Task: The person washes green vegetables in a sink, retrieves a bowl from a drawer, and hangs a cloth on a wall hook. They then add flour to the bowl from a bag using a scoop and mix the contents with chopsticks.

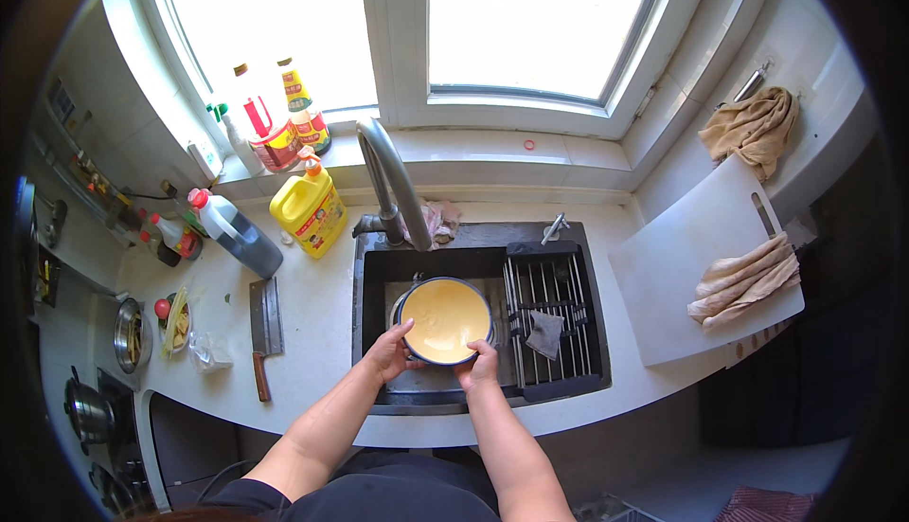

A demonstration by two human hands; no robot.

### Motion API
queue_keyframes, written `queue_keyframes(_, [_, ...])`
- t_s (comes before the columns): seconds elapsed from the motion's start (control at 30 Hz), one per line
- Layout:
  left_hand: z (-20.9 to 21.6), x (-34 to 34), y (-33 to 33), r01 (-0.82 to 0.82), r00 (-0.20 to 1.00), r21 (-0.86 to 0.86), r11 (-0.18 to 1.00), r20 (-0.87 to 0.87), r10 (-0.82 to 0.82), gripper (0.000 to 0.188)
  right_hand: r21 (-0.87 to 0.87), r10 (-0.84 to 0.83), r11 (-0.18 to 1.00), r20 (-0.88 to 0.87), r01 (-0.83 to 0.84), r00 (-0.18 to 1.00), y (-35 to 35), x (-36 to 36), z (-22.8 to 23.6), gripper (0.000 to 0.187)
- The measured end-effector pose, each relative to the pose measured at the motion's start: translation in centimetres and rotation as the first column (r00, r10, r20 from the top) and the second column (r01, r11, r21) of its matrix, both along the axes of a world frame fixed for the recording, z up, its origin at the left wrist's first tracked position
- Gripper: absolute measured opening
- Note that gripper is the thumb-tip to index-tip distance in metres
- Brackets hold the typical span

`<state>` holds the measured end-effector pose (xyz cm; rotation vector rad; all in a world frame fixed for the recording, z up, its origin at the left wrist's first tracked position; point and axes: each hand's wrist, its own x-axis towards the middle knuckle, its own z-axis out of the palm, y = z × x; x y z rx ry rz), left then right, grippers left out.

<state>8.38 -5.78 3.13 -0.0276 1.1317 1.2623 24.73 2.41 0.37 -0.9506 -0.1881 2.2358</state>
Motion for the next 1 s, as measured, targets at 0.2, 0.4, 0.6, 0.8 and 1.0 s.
queue_keyframes(0.2, [-0.8,0.5,-0.6,-0.191,0.962,0.186,0.964,-0.161,0.222,0.06,-0.025,0.134,0.991,0.146,-0.132,0.98,-1.7,-0.8,-2.1,0.054])
queue_keyframes(0.4, [1.2,-0.1,-0.9,0.241,-0.199,0.075,0.968,-0.972,0.125,0.079,0.315,0.006,0.89,0.715,-0.329,0.699,-0.4,-1.0,-3.9,0.067])
queue_keyframes(0.6, [2.3,0.4,-1.9,0.377,-0.383,-0.025,0.926,-0.914,0.132,0.079,0.659,-0.381,0.465,0.751,-0.591,0.539,0.2,-1.3,-3.0,0.065])
queue_keyframes(0.8, [2.5,1.2,-2.3,0.393,-0.395,-0.052,0.918,-0.911,0.117,0.079,0.727,-0.39,0.435,0.684,-0.531,0.617,0.5,-1.1,-1.5,0.058])
queue_keyframes(1.0, [3.3,1.4,-2.1,0.426,-0.409,-0.033,0.904,-0.899,0.16,0.079,0.717,-0.557,0.317,0.671,-0.621,0.489,1.0,-0.1,-0.5,0.039])
